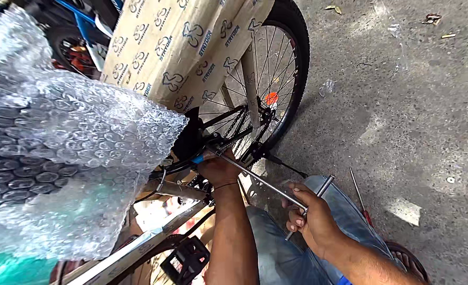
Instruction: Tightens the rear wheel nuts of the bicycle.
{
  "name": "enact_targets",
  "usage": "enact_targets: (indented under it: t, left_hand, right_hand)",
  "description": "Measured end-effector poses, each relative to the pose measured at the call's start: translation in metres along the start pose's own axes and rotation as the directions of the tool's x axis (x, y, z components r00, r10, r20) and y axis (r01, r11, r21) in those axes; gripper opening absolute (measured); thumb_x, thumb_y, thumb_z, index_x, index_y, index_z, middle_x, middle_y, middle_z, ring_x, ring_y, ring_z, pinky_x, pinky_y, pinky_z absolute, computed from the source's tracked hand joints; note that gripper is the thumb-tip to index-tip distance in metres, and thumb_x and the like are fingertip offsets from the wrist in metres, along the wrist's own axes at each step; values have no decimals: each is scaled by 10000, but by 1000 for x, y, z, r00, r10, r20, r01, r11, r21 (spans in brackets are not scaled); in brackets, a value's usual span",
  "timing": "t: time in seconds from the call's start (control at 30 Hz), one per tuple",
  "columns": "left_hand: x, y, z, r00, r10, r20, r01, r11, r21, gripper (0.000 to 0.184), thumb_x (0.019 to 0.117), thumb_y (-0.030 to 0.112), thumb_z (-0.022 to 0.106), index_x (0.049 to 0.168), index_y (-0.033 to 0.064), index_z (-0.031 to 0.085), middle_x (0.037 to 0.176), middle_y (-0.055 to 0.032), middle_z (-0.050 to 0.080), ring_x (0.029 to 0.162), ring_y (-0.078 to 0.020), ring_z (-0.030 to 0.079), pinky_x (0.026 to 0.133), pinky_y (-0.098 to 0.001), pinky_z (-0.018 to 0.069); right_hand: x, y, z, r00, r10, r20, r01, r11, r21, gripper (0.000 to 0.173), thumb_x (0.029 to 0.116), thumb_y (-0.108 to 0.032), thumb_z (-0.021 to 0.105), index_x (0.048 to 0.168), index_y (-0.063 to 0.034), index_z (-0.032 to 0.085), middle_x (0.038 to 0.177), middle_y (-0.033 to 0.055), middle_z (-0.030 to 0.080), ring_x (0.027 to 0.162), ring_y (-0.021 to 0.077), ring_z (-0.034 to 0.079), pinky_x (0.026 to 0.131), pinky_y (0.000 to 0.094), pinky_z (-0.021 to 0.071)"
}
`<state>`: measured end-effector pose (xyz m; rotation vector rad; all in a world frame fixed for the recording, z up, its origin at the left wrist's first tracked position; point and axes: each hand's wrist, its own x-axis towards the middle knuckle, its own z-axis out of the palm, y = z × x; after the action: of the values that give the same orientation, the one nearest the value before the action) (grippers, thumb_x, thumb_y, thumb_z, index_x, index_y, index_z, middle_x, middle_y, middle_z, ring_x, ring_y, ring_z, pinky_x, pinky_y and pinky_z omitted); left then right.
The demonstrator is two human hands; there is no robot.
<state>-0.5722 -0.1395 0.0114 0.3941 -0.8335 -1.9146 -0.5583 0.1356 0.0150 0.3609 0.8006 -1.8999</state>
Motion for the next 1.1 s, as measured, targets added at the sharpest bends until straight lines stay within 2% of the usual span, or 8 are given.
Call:
enact_targets:
  t: [0.17, 0.33, 0.47, 0.63, 0.77, 0.9, 1.0, 1.1]
  left_hand:
    - [-2, 5, -5, 998, -58, 30, 58, 998, -3, 522, 1066, 416, 87, 1191, 128, 503, 1152, -80, 622, 1160, -224, 604, 1054, -500, 464]
    - [1, 6, -10, 989, -105, 108, 108, 994, -24, 561, 1047, 501, 137, 1215, 155, 545, 1205, -69, 636, 1178, -224, 599, 1020, -497, 483]
    - [-2, 9, -8, 986, -125, 112, 127, 992, -6, 534, 1051, 487, 119, 1219, 186, 526, 1204, -36, 621, 1188, -198, 577, 1044, -494, 456]
    - [-1, 8, -7, 987, -132, 96, 134, 991, -19, 542, 1065, 464, 92, 1210, 163, 518, 1200, -47, 608, 1196, -202, 564, 1061, -495, 435]
    - [-3, 11, 1, 984, -173, 51, 173, 985, 6, 554, 1074, 481, 86, 1252, 149, 492, 1270, -84, 573, 1271, -260, 520, 1099, -588, 378]
    - [-3, 8, -2, 983, -182, 39, 182, 983, -6, 534, 1083, 481, 106, 1270, 149, 480, 1287, -88, 560, 1271, -266, 515, 1105, -594, 368]
    - [-1, 3, 1, 984, -177, 37, 178, 983, -45, 508, 1090, 462, 133, 1298, 149, 475, 1322, -85, 560, 1292, -265, 519, 1108, -593, 377]
    - [1, 6, -4, 979, -189, 71, 193, 979, -60, 499, 1082, 436, 145, 1317, 132, 464, 1329, -109, 554, 1290, -283, 523, 1120, -598, 369]
  right_hand:
    - [1, 1, -24, 929, -366, -49, 221, 658, -720, 814, 1013, -479, 598, 1605, -146, 149, 667, -14, 675, 577, 146, 696, 547, 358, 625]
    - [-26, 0, -14, 844, -536, -2, 420, 662, -621, 1069, 891, -162, 772, 1613, -241, -12, 1242, 22, 673, 817, 191, 748, 702, 409, 672]
    - [-29, 23, -29, 679, -664, 311, 566, 205, -798, 1098, 731, 9, 712, 1625, -190, 107, 1570, 62, 441, 1088, 202, 710, 816, 421, 654]
    - [-3, 16, -48, 436, -681, 589, 293, -511, -808, 1011, 748, -197, 811, 1577, 24, 275, 1583, 418, 223, 1456, 493, 375, 1140, 519, 435]
    - [22, 13, -55, 283, -725, 628, -18, -659, -752, 1120, 864, -783, 565, 1575, 36, 288, 1574, 461, 196, 1498, 577, 220, 1230, 657, 181]
    - [19, 11, -54, 251, -613, 749, 13, -772, -636, 925, 948, -699, 517, 1572, -32, 372, 1637, 346, 224, 1553, 472, 175, 1254, 619, 109]
    - [21, -11, -43, 214, -347, 913, 115, -919, -376, 514, 1078, -357, 466, 1496, -63, 516, 1587, 207, 442, 1467, 353, 426, 1228, 502, 279]
    - [25, -28, -36, 249, -153, 956, 194, -960, -204, 432, 1036, -130, 430, 1431, -11, 558, 1247, 183, 686, 843, 280, 636, 742, 409, 463]
